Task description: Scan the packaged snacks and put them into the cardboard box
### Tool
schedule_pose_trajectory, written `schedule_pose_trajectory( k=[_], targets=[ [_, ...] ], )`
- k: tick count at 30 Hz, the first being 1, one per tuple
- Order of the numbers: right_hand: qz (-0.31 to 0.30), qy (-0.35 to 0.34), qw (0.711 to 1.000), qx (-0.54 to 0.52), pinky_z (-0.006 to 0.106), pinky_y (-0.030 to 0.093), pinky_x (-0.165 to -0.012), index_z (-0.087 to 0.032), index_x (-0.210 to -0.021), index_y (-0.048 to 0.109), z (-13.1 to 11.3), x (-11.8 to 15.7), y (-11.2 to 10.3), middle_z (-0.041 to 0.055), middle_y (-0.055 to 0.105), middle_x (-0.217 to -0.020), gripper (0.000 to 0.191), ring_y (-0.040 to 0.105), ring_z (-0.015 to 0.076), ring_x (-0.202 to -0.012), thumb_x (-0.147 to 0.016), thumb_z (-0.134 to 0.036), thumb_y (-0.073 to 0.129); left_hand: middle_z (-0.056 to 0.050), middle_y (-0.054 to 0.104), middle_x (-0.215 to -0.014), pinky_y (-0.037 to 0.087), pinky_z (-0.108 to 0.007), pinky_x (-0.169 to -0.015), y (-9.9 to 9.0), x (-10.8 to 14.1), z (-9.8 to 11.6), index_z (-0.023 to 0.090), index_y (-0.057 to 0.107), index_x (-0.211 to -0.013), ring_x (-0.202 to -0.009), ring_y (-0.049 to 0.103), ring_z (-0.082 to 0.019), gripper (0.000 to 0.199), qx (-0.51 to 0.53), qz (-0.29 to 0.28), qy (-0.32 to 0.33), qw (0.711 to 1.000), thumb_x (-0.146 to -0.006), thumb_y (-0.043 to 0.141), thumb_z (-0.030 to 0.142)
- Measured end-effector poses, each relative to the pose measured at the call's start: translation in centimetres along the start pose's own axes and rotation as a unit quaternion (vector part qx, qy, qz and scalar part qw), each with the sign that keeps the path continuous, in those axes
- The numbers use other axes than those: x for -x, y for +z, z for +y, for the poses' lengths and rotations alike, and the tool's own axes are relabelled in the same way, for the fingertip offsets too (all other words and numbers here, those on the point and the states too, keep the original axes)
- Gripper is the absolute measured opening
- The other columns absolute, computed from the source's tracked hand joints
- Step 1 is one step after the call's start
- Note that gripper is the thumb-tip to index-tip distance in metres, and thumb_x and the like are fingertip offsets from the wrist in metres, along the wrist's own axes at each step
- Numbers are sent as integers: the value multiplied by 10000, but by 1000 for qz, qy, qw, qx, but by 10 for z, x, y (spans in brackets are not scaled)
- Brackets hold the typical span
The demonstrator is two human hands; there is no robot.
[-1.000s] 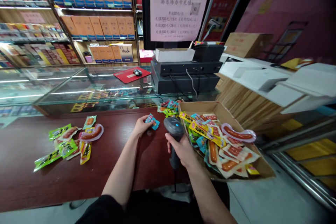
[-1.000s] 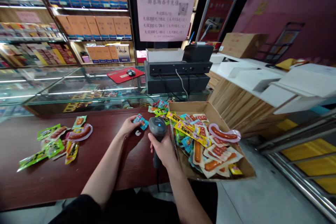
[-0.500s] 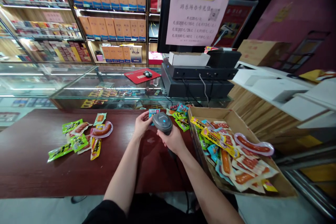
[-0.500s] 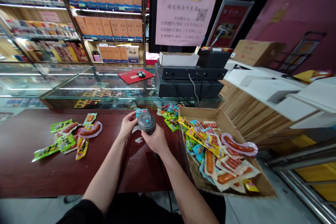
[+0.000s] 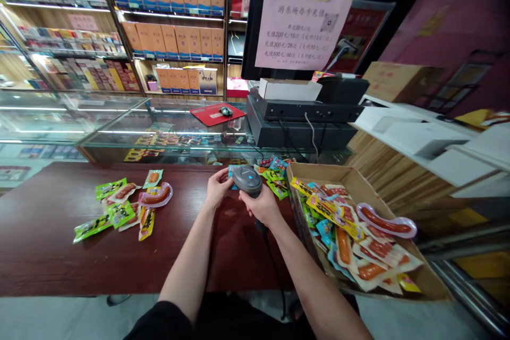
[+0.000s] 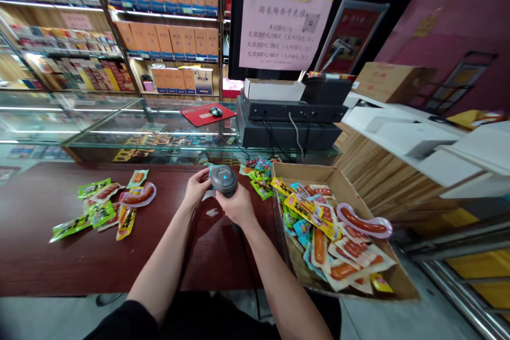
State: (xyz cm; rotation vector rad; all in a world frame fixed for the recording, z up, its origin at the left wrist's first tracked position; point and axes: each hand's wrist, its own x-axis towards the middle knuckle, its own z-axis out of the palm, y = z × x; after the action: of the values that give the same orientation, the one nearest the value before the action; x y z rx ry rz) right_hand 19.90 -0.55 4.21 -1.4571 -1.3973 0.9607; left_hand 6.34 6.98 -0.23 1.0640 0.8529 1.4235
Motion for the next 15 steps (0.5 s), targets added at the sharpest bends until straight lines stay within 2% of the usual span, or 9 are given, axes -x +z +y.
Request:
schedule_pose_trajectory(
  k=[4,10,13,15],
  targets=[
    [7,-4,1000,3,217,388,-352,-173,-727,598,1,0,-1,-22,531,-440,257,479,115,-327,-761,-427,618,-116,708,-1121,458,-380,-975,0,0,-1,121,698,-1083,-1065,644,-258,533,8,-24,19,999,-621,804,362],
    [5,5,998,-63,216,375,-358,-162,-730,602,-10,7,-9,-27,529,-445,274,471,106,-334,-749,-428,663,-107,731,-1041,515,-358,-875,2,1,1,123,698,-1058,-897,691,-213,523,17,2,-20,1000,-602,829,343],
    [7,25,989,-144,210,366,-362,-149,-722,604,-20,18,-25,-22,542,-467,292,456,91,-347,-744,-428,688,-100,736,-1015,532,-338,-837,11,4,5,125,699,-1051,-852,695,-194,512,16,-3,-26,1000,-606,830,341],
    [28,34,980,-193,209,378,-373,-148,-738,606,-26,28,-44,-17,567,-501,302,466,88,-367,-732,-431,713,-96,739,-995,541,-326,-809,23,7,8,124,699,-1048,-823,695,-183,501,16,-8,-27,999,-616,825,344]
  ],
)
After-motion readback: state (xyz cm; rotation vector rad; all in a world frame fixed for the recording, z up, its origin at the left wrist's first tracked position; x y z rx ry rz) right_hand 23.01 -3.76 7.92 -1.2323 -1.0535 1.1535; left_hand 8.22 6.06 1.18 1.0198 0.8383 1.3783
